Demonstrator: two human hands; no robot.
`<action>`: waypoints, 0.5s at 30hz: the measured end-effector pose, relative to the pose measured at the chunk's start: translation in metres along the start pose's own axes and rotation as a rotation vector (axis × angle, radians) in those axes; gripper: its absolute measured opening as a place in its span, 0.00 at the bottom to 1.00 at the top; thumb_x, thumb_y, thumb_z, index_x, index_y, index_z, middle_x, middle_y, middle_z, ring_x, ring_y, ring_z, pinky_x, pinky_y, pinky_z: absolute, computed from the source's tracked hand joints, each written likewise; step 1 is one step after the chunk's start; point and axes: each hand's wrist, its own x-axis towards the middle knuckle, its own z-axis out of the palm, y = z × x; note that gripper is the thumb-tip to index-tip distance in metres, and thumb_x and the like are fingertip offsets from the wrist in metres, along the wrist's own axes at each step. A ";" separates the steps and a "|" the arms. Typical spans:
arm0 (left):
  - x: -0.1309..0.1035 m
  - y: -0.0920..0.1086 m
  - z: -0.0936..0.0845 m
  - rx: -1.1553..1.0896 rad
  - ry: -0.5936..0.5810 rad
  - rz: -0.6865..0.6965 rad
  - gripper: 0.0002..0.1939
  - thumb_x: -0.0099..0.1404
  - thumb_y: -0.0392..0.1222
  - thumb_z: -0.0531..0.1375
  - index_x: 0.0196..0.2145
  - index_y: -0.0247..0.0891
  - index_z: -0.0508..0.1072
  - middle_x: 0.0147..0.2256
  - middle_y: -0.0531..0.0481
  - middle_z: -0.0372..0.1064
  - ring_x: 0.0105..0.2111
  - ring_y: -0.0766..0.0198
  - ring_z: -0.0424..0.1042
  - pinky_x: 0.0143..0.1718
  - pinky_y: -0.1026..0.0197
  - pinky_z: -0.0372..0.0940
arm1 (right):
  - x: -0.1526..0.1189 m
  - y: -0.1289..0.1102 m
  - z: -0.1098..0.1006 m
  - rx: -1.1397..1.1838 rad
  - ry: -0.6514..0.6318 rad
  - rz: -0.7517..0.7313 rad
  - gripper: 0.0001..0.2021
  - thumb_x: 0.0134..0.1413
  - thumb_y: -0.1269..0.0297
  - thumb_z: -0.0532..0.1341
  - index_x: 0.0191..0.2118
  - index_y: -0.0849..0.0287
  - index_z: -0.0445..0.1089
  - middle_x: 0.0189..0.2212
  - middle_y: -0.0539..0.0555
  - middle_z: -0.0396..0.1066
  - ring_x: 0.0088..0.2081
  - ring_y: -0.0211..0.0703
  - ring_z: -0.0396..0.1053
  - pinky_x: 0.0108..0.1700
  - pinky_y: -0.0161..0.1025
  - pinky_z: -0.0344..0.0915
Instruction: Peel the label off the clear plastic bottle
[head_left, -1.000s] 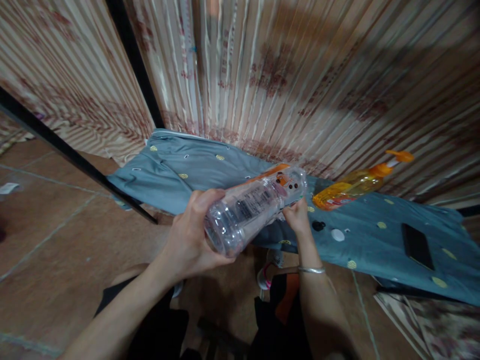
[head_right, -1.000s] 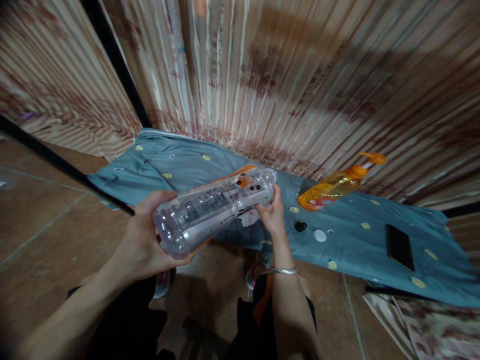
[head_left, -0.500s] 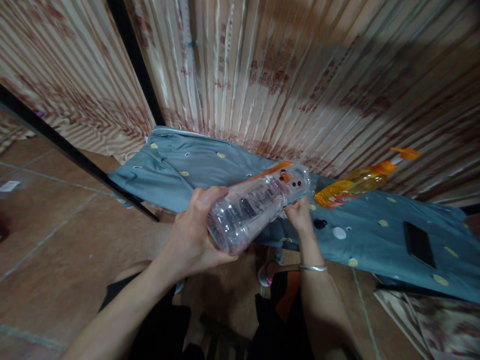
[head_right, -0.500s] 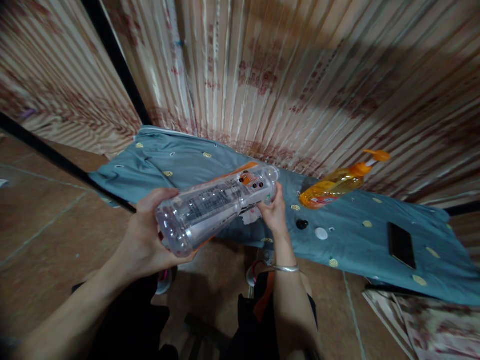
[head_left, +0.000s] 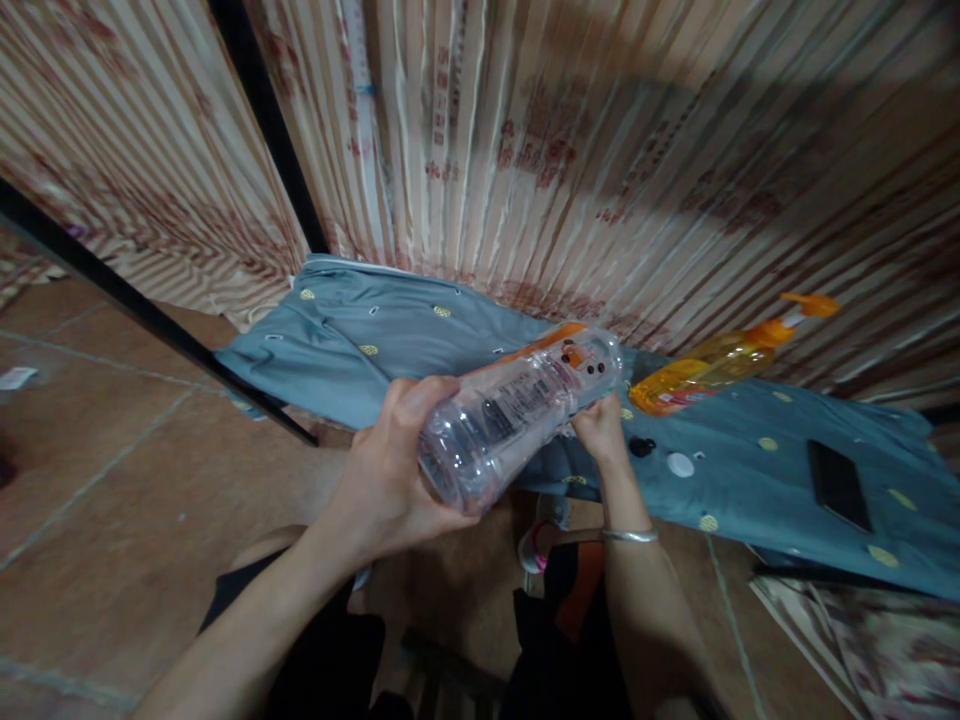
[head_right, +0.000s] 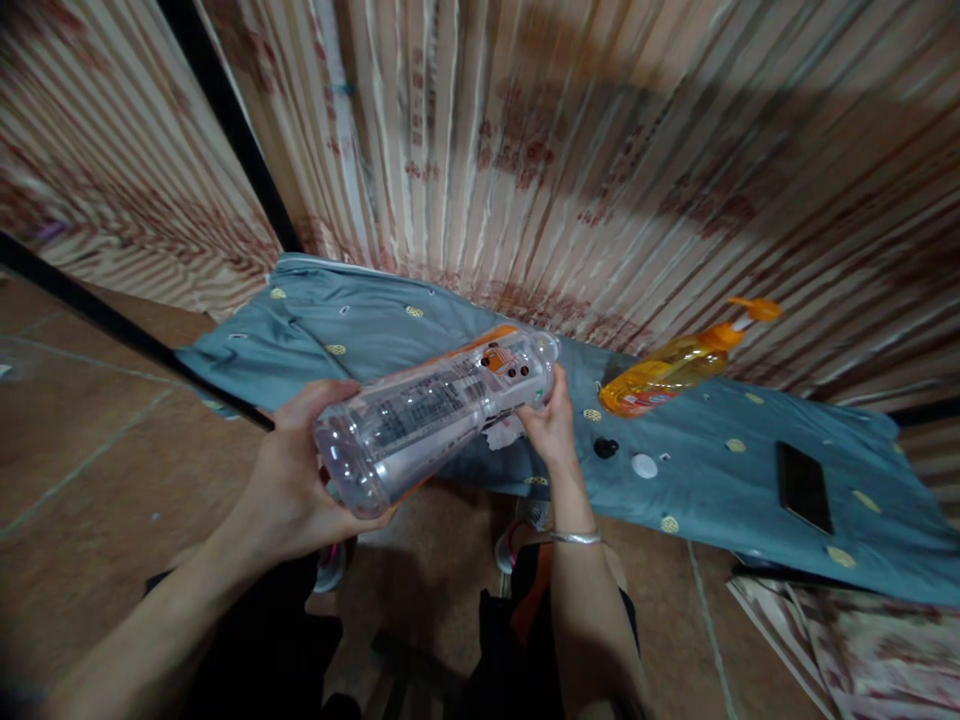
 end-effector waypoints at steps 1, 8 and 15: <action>0.000 0.000 0.000 -0.002 0.002 -0.001 0.47 0.55 0.46 0.71 0.68 0.45 0.55 0.48 0.42 0.70 0.42 0.49 0.76 0.29 0.52 0.78 | 0.000 0.000 0.000 0.002 -0.002 -0.003 0.38 0.48 0.53 0.70 0.63 0.60 0.62 0.56 0.65 0.74 0.54 0.59 0.75 0.62 0.59 0.69; 0.000 0.002 -0.001 0.018 -0.002 -0.002 0.45 0.57 0.46 0.71 0.66 0.43 0.55 0.49 0.42 0.70 0.43 0.50 0.77 0.31 0.52 0.79 | 0.000 -0.005 -0.001 -0.022 0.009 -0.001 0.38 0.48 0.53 0.69 0.64 0.61 0.61 0.56 0.66 0.74 0.52 0.59 0.75 0.61 0.60 0.70; 0.001 0.003 -0.002 0.037 -0.014 0.021 0.43 0.58 0.44 0.69 0.66 0.39 0.55 0.48 0.41 0.70 0.42 0.52 0.77 0.31 0.55 0.79 | 0.000 -0.004 -0.001 -0.004 -0.012 0.030 0.40 0.48 0.54 0.70 0.65 0.60 0.59 0.58 0.66 0.73 0.57 0.62 0.74 0.62 0.61 0.69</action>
